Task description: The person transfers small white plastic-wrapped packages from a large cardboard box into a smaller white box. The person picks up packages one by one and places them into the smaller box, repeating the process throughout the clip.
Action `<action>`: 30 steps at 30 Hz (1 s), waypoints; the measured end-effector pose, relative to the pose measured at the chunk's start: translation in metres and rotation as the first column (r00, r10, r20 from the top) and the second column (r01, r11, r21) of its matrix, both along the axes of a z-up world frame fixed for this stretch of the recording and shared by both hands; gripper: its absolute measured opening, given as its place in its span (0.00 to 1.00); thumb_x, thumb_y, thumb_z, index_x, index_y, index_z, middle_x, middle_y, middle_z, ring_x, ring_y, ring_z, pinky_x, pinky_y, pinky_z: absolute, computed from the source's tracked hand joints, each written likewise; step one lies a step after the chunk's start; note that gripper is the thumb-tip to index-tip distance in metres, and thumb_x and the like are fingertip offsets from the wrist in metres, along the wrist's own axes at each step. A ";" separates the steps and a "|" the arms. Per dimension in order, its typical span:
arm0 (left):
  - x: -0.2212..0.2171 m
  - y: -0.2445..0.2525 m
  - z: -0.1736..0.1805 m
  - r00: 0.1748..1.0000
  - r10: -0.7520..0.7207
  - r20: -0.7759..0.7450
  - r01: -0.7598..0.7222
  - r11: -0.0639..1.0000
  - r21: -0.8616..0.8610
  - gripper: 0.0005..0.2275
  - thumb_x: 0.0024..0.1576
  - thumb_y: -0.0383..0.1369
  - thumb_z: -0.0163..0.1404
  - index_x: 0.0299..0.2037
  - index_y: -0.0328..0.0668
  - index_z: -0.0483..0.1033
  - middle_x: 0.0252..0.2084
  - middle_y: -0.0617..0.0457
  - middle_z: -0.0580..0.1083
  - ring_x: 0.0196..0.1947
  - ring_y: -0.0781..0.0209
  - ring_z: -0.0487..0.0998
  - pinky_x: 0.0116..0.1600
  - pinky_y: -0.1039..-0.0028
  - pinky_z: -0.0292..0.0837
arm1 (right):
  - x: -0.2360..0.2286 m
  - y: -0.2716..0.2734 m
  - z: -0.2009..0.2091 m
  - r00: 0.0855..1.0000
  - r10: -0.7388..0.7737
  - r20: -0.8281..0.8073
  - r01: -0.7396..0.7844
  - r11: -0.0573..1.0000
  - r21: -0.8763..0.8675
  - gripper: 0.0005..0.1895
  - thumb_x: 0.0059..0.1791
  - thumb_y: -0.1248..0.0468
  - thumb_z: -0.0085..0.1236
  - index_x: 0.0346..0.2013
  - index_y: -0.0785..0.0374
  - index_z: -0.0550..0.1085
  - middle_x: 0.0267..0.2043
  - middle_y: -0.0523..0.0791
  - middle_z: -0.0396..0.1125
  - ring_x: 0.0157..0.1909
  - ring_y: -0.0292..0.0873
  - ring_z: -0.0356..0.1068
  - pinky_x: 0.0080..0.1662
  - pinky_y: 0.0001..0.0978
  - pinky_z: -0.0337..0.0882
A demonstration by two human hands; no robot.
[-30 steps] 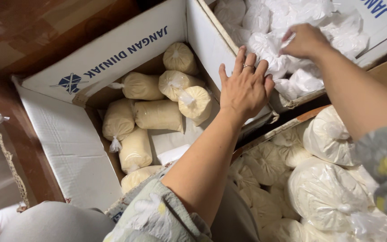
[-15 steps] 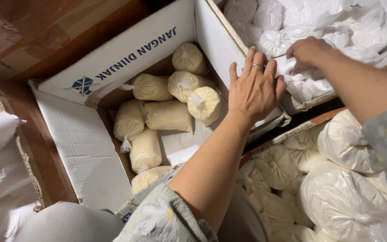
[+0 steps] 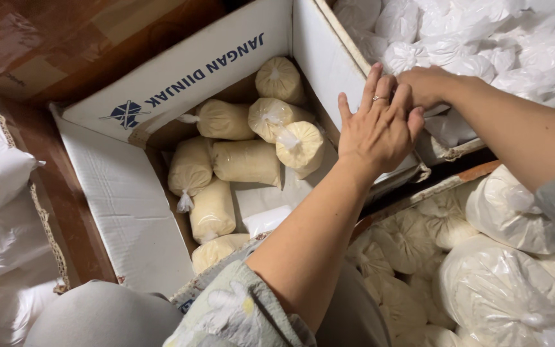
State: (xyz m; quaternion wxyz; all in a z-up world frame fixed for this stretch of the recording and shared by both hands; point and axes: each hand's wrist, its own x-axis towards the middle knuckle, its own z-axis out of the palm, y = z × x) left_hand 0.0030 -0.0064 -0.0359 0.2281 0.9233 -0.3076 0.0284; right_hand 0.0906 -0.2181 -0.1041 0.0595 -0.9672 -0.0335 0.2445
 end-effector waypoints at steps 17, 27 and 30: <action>0.005 0.007 0.001 0.997 -0.068 0.046 0.069 0.998 -0.003 0.21 0.65 0.52 0.34 0.61 0.53 0.67 0.72 0.49 0.61 0.80 0.50 0.47 0.70 0.33 0.50 | 0.077 -0.030 -0.100 0.944 -0.327 -0.035 0.326 0.944 -0.044 0.40 0.39 0.65 0.74 0.66 0.50 0.71 0.62 0.50 0.69 0.64 0.54 0.64 0.62 0.69 0.57; 0.001 0.006 0.004 0.997 -0.073 0.039 0.075 0.996 -0.048 0.18 0.64 0.51 0.39 0.53 0.52 0.72 0.70 0.50 0.62 0.80 0.51 0.48 0.67 0.34 0.56 | 0.085 -0.078 -0.057 0.767 -0.526 -0.368 0.572 0.299 0.764 0.21 0.58 0.48 0.49 0.62 0.53 0.72 0.54 0.48 0.70 0.42 0.44 0.71 0.38 0.43 0.68; 0.001 0.007 0.007 0.997 -0.070 0.032 0.071 0.997 -0.039 0.18 0.64 0.51 0.39 0.54 0.51 0.72 0.70 0.50 0.62 0.80 0.51 0.47 0.66 0.33 0.56 | 0.067 -0.071 -0.014 0.872 -0.370 -0.321 0.443 0.315 0.839 0.19 0.59 0.51 0.47 0.63 0.46 0.73 0.54 0.48 0.70 0.39 0.46 0.67 0.32 0.49 0.61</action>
